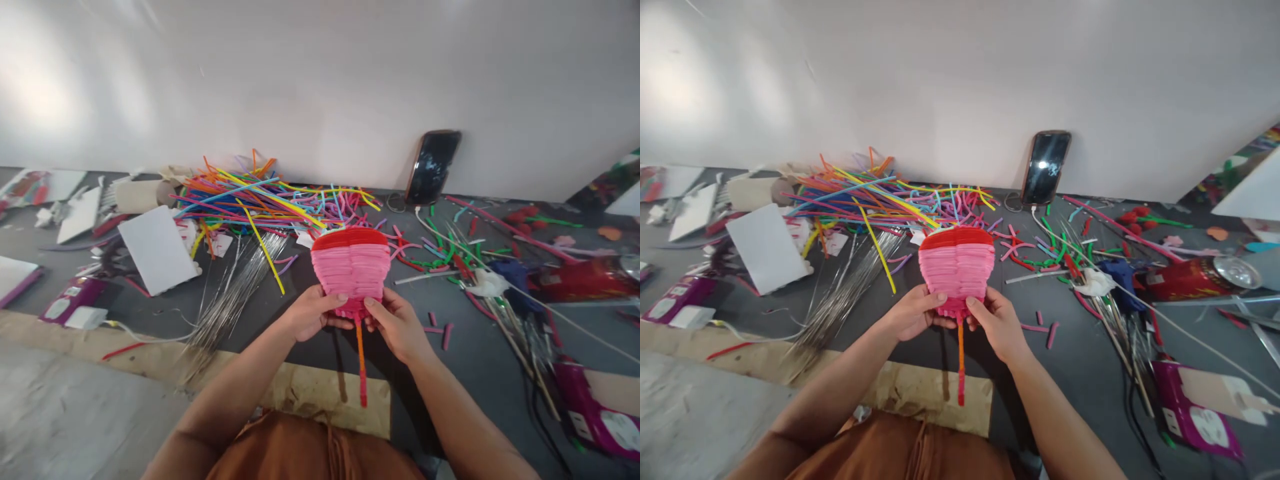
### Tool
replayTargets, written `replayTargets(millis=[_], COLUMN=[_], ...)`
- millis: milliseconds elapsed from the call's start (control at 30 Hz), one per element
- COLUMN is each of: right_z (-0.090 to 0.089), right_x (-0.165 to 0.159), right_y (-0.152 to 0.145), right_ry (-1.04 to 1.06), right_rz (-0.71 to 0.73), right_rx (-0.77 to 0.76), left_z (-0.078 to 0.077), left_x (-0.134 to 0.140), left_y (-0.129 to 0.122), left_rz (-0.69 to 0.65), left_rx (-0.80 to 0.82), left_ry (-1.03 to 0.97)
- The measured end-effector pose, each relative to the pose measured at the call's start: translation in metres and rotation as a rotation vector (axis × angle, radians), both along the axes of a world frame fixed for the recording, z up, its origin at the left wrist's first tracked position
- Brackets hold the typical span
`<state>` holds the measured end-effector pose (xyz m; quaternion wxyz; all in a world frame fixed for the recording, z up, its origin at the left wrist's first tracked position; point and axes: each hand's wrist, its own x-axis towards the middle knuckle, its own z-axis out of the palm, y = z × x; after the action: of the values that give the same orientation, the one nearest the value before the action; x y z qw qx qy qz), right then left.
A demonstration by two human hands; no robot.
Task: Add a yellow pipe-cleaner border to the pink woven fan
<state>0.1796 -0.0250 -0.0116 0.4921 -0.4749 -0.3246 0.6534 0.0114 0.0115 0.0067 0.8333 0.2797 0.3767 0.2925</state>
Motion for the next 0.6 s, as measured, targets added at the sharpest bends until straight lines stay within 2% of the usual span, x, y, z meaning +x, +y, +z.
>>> replayTargets(millis=[100, 267, 500, 600], right_z=[0.0005, 0.002, 0.0038, 0.0044], right_x=[0.0023, 0.004, 0.0001, -0.0008], right_y=[0.0003, -0.0015, -0.0017, -0.0003], right_ry=[-0.044, -0.154, -0.092, -0.044], right_rz=[-0.042, 0.076, 0.046, 0.085], right_rx=[0.023, -0.026, -0.025, -0.028], left_z=[-0.0047, -0.0068, -0.0071, -0.0055], left_x=[0.0056, 0.0081, 0.0079, 0.0084], left_y=[-0.0025, -0.0058, -0.0054, -0.0043], left_rz=[0.044, 0.108, 0.137, 0.192], left_rx=[0.048, 0.172, 0.207, 0.24], left_ry=[0.106, 0.231, 0.246, 0.293])
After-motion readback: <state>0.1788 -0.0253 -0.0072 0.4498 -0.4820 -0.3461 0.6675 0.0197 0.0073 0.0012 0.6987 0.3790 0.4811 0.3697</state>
